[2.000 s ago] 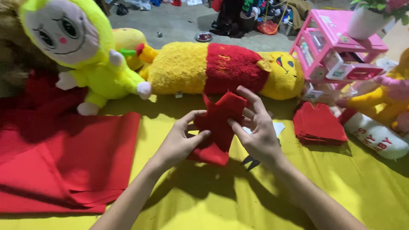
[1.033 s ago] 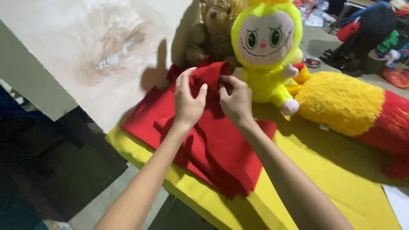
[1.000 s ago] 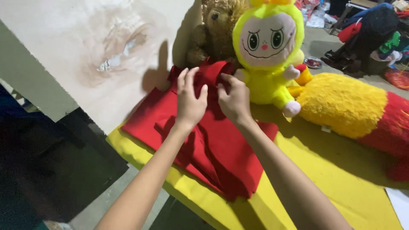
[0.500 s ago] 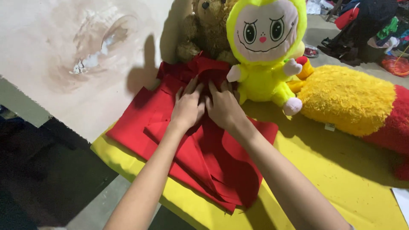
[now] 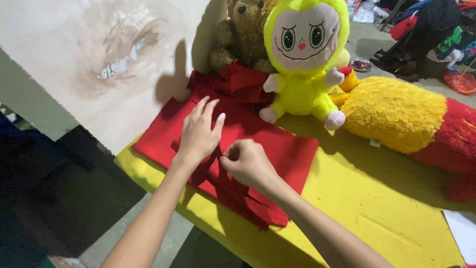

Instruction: The person places a white paper pattern on a red fabric sheet and traces its outline using a yellow chalk marker. They then use a rotary cutter to cut the fabric along the traced lines, creating a fabric piece matching the pattern shape.

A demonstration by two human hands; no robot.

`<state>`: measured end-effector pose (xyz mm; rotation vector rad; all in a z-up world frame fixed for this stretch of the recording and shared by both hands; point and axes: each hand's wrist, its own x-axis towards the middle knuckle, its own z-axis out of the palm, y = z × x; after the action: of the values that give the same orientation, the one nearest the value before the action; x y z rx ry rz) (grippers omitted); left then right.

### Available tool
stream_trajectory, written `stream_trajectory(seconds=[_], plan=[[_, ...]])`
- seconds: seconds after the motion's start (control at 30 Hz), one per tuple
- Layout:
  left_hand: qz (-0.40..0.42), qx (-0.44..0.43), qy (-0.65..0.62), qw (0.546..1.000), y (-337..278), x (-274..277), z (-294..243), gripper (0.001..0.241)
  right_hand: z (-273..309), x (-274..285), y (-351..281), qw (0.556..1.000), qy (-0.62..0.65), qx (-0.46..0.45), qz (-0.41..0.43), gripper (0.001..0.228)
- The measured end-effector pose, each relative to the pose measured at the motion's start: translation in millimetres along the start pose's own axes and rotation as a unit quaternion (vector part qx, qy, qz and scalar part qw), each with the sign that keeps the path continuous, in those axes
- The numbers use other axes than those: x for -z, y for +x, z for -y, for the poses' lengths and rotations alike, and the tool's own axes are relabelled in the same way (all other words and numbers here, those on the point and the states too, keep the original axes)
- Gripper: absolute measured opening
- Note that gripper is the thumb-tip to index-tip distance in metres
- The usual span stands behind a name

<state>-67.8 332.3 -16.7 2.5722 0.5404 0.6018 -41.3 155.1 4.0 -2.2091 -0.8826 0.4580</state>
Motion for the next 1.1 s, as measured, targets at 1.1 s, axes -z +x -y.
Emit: stream_trajectory(seconds=[1.1], plan=[[-0.029,-0.21,0.041,0.976,-63.5,-19.3,-173.0,0.039,-131.9,111.6,-202.4,0.865,0.402,-0.084,-0.286,0.014]])
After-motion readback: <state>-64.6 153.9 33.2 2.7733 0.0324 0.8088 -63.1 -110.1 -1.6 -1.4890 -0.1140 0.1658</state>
